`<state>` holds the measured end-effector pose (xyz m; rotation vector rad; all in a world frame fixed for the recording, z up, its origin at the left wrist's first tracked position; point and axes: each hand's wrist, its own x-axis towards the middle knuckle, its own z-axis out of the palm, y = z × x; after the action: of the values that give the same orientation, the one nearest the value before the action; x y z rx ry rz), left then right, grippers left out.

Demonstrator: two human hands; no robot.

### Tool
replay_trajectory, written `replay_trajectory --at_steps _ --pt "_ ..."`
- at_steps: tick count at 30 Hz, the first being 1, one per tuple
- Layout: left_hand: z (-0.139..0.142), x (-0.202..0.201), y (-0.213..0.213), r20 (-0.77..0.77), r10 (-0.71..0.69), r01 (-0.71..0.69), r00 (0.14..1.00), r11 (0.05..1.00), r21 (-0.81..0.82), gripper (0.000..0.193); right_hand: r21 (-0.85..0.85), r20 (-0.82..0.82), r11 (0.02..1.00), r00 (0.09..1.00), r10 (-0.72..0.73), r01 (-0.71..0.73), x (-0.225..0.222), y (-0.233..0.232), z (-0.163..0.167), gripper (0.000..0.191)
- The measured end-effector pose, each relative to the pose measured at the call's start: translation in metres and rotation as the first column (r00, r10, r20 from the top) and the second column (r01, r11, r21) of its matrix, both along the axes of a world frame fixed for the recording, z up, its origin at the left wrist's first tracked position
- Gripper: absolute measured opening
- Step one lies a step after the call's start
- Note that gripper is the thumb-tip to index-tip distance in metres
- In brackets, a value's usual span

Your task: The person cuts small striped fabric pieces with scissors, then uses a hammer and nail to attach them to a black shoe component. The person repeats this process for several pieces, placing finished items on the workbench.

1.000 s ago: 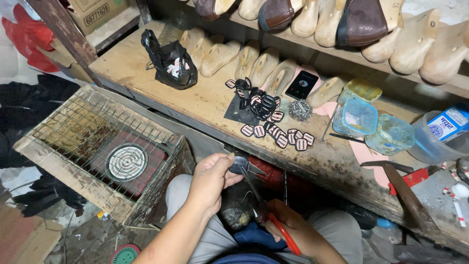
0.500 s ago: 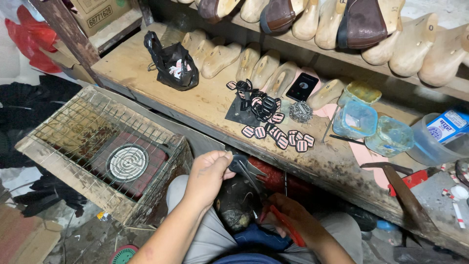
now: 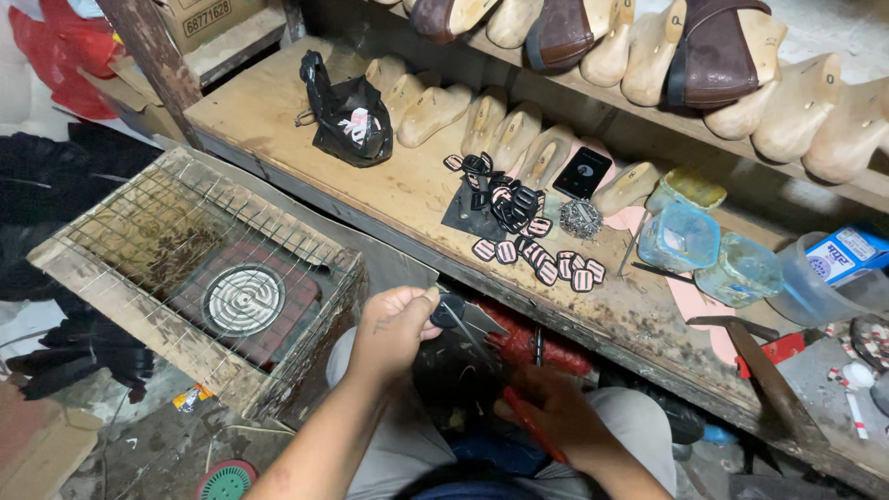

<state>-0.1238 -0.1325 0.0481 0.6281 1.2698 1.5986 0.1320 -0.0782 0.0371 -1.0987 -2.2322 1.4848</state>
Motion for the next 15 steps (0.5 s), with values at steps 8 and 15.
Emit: replay_trajectory --at_steps 8,15 --pt "-0.004 -0.012 -0.012 0.055 0.083 -0.081 0.995 0.995 -0.051 0.029 0.186 0.286 0.979 0.949 -0.135 0.083 -0.009 -0.007 0.025 0.036" --pt "-0.018 -0.026 -0.048 0.011 0.055 -0.053 0.998 0.989 -0.139 0.022 0.720 0.269 0.694 0.928 -0.259 -0.015 0.053 0.084 0.023 0.035"
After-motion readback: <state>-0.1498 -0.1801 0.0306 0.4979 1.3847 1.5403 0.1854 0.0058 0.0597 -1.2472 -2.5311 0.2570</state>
